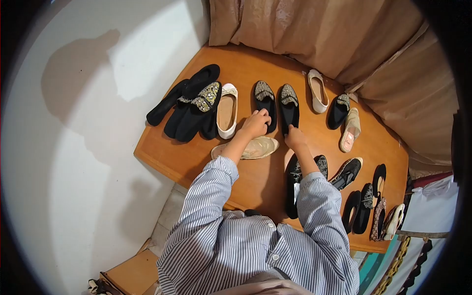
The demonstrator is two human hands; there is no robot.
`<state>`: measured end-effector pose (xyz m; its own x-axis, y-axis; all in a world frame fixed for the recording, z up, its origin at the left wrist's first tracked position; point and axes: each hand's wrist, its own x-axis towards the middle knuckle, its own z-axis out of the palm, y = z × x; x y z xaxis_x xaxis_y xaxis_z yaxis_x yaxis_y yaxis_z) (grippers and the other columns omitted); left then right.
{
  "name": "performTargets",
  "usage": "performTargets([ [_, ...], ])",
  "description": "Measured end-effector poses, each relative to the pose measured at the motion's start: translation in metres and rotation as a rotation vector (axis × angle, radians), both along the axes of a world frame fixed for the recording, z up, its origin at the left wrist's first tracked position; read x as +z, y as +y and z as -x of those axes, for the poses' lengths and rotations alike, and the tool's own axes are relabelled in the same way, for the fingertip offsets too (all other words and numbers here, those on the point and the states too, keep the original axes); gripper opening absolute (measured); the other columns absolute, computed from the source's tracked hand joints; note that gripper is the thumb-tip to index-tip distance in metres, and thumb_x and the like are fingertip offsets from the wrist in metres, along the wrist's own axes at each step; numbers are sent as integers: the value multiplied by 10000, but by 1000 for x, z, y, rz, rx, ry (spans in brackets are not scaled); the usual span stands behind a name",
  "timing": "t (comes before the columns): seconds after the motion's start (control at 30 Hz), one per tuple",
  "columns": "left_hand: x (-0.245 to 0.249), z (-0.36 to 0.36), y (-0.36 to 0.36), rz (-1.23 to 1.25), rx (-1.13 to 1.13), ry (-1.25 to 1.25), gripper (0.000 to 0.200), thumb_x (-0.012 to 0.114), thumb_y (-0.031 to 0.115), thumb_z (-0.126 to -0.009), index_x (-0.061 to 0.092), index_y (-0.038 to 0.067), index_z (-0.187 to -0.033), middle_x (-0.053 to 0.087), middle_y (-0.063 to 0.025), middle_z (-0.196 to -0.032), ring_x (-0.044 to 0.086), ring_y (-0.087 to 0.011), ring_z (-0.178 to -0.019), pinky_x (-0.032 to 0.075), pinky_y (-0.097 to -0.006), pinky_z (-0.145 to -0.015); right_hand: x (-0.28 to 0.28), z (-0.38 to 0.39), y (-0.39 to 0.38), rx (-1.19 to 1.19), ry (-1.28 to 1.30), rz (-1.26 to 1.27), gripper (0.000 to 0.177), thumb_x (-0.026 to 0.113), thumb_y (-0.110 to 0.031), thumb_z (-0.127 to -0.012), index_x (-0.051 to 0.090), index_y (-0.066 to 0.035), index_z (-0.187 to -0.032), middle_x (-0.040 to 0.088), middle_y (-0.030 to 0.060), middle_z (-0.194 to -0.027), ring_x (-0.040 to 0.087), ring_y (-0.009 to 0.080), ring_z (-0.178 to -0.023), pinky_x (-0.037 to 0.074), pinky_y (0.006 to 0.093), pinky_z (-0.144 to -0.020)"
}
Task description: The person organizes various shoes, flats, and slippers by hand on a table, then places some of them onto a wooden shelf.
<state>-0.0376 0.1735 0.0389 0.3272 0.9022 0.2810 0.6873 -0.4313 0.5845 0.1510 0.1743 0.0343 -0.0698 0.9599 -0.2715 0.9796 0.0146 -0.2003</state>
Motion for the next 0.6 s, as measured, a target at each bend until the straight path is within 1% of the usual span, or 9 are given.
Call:
performTargets([
  [0.03,1,5,1,27,-21,5,230,479,12,-634,602,59,-822,526,-100,-924,505,-299,-899,434,-392,-766,8,2,-5,7,-2,-6,302,565,-182,-754,501,-69,-1027,575,146,-1020,561,320,-956,458,429,-783],
  [0.13,22,54,13,-378,176,16,187,496,2,-640,629,83,-744,564,-89,-874,529,-277,-842,439,-387,-736,37,16,-13,-9,-87,-206,283,547,-141,-724,520,-76,-998,536,120,-1014,535,310,-952,441,430,-767],
  [0.17,29,81,23,-465,323,-5,153,507,2,-627,621,71,-703,571,-108,-845,530,-280,-823,427,-385,-729,44,26,-12,50,-51,-466,295,557,-141,-699,524,-75,-985,517,116,-987,528,300,-898,428,428,-721],
  [0.23,50,137,27,-478,619,75,247,537,3,-601,603,102,-818,550,-78,-928,508,-298,-906,416,-409,-744,57,56,-8,234,65,-875,281,574,-141,-635,536,-72,-905,511,107,-892,509,268,-753,391,407,-593],
  [0.27,49,162,29,-449,709,171,324,551,23,-620,572,127,-927,504,-71,-1047,484,-302,-972,405,-437,-770,66,81,-8,291,102,-767,207,572,-144,-636,533,-73,-826,526,97,-839,517,267,-756,399,400,-596],
  [0.33,46,196,28,-143,698,381,394,578,83,-687,504,171,-1065,422,-55,-1208,460,-308,-1044,394,-450,-848,58,138,-9,487,191,-667,262,590,-175,-663,524,-80,-899,537,104,-820,535,271,-764,422,400,-615],
  [0.4,45,217,30,144,626,428,459,612,133,-719,449,202,-1142,382,-44,-1278,453,-329,-1080,408,-428,-884,58,198,-19,440,333,-395,415,556,-282,-772,460,-212,-1170,569,128,-790,583,304,-739,464,408,-598],
  [0.43,49,218,27,104,614,434,470,649,134,-693,452,177,-1117,403,-62,-1239,488,-341,-1029,435,-428,-837,51,221,-14,428,305,-307,443,535,-323,-792,413,-282,-1216,587,153,-811,588,323,-733,474,428,-598],
  [0.6,40,225,13,101,692,393,400,671,111,-691,455,66,-1024,418,-112,-1157,534,-336,-920,466,-425,-755,13,253,22,342,360,-281,315,524,-260,-776,451,-229,-1080,598,188,-759,599,352,-708,466,480,-617],
])
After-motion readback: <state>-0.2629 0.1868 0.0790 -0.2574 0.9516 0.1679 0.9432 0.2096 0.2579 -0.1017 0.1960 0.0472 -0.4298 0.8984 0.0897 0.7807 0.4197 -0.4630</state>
